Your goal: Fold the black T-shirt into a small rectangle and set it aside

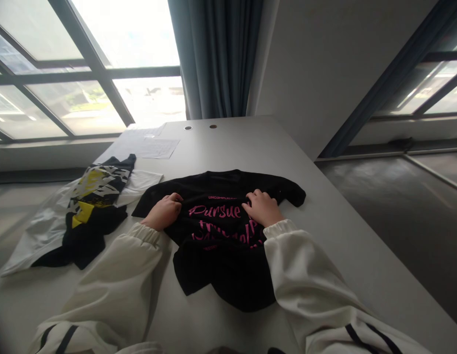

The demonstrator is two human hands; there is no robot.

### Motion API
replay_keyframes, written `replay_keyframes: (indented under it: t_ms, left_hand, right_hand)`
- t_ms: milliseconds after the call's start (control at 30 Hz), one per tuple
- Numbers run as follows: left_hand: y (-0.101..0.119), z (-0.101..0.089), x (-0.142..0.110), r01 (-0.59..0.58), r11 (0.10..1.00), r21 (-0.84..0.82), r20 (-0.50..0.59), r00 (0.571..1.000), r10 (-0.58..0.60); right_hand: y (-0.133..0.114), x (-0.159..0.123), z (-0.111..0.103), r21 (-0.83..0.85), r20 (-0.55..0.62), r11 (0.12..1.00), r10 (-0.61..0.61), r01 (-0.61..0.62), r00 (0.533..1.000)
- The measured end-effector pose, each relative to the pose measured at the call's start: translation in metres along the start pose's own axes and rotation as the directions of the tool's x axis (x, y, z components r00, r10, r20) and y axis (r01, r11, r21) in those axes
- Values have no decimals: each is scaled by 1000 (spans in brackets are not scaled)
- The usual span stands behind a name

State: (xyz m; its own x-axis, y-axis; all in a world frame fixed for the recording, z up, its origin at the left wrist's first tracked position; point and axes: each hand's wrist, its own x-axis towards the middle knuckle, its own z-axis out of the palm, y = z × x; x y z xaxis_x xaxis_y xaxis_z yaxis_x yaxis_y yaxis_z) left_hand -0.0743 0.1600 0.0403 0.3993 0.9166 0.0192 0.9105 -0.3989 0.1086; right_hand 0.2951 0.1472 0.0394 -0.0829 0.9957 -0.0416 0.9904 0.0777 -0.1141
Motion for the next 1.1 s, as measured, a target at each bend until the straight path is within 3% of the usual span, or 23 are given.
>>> replay_keyframes:
  t_ms: [200,400,467,567,667,767,900,1000,1100]
  left_hand:
    - [39,-9,0,185,976,113,-88,981,-175]
    - [50,-11,-2,359,921,153,-3,932,-363]
    - [49,-11,-2,383,909,166,39,918,-394]
    - [47,-11,-3,389,908,157,87,910,-405]
    - [46,-10,-3,398,906,145,77,908,-412]
    - [44,-6,-1,341,934,108,-10,940,-342]
    - [36,5,7,78,997,6,-170,983,-76]
    - [32,13,15,-41,999,-35,-149,988,35]
    - [39,13,29,22,1000,0,-63,998,-22]
  right_hand:
    - [-20,-11,-13,-107,14,991,-82,83,997]
    - [-33,-20,-23,-64,75,974,-212,217,974]
    - [-33,-20,-25,-14,92,977,-209,211,974]
    - [-27,-15,-21,58,-25,989,-132,133,991]
    - [-12,-4,-8,116,-203,982,-126,152,971]
    - [2,7,11,117,-153,980,-142,161,978]
    - [10,14,25,74,50,991,-117,113,992]
    - [8,18,26,70,133,991,-119,110,984]
    - [5,25,25,65,162,993,-106,97,981]
